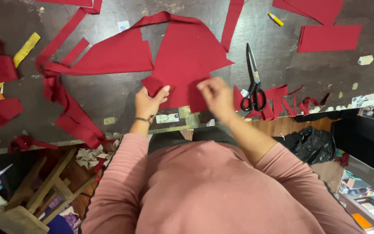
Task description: The person cuts a large piece of red fabric into smaller rectangular strips using scissors. They fold the fabric, cut along the edges, and occasionally pick up scraps from the floor to continue cutting.
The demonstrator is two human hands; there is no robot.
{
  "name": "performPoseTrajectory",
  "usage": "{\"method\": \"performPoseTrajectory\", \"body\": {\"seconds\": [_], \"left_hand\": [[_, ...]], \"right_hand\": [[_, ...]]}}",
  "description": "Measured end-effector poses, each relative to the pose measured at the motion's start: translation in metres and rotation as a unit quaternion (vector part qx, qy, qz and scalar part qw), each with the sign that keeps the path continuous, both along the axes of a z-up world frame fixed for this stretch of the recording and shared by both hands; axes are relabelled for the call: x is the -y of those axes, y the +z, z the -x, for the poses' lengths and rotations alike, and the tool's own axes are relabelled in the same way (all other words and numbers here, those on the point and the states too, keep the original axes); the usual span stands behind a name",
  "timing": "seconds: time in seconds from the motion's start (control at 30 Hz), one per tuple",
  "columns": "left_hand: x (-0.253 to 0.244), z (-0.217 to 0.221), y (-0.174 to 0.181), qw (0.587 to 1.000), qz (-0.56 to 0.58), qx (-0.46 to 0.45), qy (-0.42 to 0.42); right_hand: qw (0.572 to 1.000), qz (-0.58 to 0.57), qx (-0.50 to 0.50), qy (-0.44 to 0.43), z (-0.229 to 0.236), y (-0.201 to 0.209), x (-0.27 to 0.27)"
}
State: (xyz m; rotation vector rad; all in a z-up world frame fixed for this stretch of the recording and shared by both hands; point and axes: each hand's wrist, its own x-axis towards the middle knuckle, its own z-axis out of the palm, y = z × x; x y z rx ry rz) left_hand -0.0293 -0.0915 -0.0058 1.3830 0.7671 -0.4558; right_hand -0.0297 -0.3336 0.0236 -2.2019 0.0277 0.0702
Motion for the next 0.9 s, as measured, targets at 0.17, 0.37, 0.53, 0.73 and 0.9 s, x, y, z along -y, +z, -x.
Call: {"method": "performPoseTrajectory", "body": {"seconds": [0.17,0.37,0.53,0.73,0.9], "left_hand": [[-0.005,0.003,-0.038,0.999,-0.024,-0.004,0.037],[-0.010,-0.004,-0.014,0.999,-0.043,-0.018,0.000],[-0.019,0.010,-0.032,0.998,-0.063,-0.009,-0.022],[-0.025,0.020,-0.034,0.987,-0.132,-0.027,-0.083],[-0.027,0.020,-0.043,0.961,-0.243,0.002,-0.134]], "right_hand": [[0.993,0.103,0.060,-0.023,-0.027,-0.033,0.035],[0.982,0.166,0.092,0.017,-0.050,-0.048,0.004],[0.986,0.148,0.066,0.032,-0.043,-0.041,0.007],[0.972,0.061,-0.205,-0.099,0.014,-0.088,0.035],[0.962,0.026,-0.233,-0.138,0.013,-0.100,0.042]]}}
